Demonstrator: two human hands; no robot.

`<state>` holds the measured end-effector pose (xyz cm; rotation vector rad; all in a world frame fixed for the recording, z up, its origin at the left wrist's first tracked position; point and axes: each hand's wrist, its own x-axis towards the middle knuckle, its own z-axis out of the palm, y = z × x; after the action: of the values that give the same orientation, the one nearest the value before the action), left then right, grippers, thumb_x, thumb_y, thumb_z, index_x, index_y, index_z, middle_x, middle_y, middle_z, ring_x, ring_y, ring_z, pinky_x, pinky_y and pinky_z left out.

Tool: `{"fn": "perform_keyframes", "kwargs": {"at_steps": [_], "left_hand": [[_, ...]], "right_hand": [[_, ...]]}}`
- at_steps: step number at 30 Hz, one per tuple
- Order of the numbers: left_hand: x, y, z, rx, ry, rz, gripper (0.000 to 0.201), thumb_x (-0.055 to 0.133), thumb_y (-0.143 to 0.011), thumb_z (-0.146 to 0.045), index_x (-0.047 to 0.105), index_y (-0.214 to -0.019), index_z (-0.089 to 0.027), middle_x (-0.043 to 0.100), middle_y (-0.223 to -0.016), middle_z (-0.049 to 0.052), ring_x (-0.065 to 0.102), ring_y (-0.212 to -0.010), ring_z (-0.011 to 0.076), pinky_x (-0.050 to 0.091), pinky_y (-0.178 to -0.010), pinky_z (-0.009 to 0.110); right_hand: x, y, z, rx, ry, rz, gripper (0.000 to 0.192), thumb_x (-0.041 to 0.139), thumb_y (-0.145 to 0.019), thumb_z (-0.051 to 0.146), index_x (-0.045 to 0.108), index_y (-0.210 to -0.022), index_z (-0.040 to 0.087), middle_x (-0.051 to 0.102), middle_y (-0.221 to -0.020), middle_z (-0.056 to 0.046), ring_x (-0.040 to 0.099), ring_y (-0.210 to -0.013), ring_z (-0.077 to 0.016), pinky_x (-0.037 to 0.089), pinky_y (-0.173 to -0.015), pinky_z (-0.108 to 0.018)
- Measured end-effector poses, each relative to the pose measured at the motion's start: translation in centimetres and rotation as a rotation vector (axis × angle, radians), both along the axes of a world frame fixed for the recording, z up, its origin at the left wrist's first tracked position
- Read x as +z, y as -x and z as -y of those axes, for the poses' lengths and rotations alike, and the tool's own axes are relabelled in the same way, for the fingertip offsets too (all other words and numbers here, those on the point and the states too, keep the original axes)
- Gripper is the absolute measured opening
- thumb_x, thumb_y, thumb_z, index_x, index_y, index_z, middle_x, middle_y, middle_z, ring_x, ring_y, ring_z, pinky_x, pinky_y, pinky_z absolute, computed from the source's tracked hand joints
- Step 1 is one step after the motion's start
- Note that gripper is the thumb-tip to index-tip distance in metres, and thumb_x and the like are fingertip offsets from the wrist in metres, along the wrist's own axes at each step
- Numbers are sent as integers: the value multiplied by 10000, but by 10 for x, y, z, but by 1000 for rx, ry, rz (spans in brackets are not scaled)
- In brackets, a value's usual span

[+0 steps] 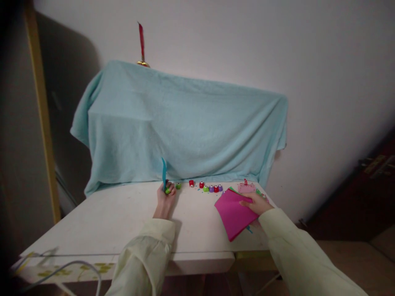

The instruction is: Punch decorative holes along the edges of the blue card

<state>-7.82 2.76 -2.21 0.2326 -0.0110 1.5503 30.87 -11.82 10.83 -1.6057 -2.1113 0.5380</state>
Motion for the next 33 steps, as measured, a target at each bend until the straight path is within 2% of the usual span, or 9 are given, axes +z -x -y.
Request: {"fn": "perform_keyframes", "kwargs": {"at_steps": [3, 5, 10, 15, 18, 23, 26, 33], "left_hand": [[-2, 0, -2, -8, -8, -1, 149, 543, -869, -168, 456, -748, -172, 349, -559, -55, 340, -410, 68, 155, -358, 213], [-2, 1, -2, -11, -8, 1, 157, 542, -873, -175, 455, -743, -172, 348, -557, -54, 336, -408, 68, 152, -355, 212], [0, 0, -1, 3, 25, -11, 179, 532, -873, -166, 444, -717, -172, 351, -555, -51, 343, -412, 69, 158, -357, 209], [1, 0, 0, 8, 21, -16, 159, 541, -868, -172, 459, -732, -170, 351, -556, -51, 347, -415, 69, 147, -354, 206], [1, -1, 0, 7, 26, -7, 146, 540, -851, -136, 456, -737, -171, 355, -558, -51, 352, -415, 70, 155, -356, 207], [3, -1, 1, 4, 26, -9, 145, 534, -853, -133, 452, -739, -171, 358, -558, -52, 358, -413, 70, 166, -353, 205], [2, -1, 2, 0, 13, -16, 143, 544, -845, -129, 455, -742, -172, 363, -558, -52, 365, -419, 70, 174, -355, 204], [3, 0, 2, 12, 20, -27, 157, 549, -855, -147, 449, -738, -176, 378, -549, -54, 361, -408, 71, 180, -354, 201]], "right_hand": [[-13, -8, -9, 40, 65, 22, 362, 558, -784, 401, 718, -1012, 171, 732, -949, -65, 672, -857, -249, 529, -756, -340], [-13, -16, -12, 8, 45, 29, 357, 544, -783, 370, 716, -1030, 179, 728, -981, -70, 671, -877, -254, 524, -786, -354], [5, -32, -6, -8, 8, 92, 374, 528, -768, 300, 705, -1082, 199, 715, -1039, -60, 666, -931, -259, 509, -843, -360], [20, -32, 7, -29, 2, -9, 416, 558, -805, 420, 693, -1102, 162, 725, -991, -75, 676, -867, -274, 533, -766, -349], [15, -21, 14, 38, 76, -103, 472, 559, -814, 501, 693, -1094, 145, 727, -950, -93, 677, -835, -272, 536, -749, -356], [-5, -8, 14, 183, 97, -23, 455, 598, -788, 495, 698, -1094, 174, 686, -1105, -109, 602, -1072, -282, 426, -980, -402], [-5, -13, 12, 133, 125, -33, 435, 576, -791, 462, 701, -1092, 173, 675, -1132, -103, 590, -1100, -282, 398, -1009, -416], [17, -29, 15, 6, 122, 36, 391, 485, -783, 248, 691, -1113, 221, 688, -1116, -40, 609, -1074, -263, 441, -953, -385]]}}
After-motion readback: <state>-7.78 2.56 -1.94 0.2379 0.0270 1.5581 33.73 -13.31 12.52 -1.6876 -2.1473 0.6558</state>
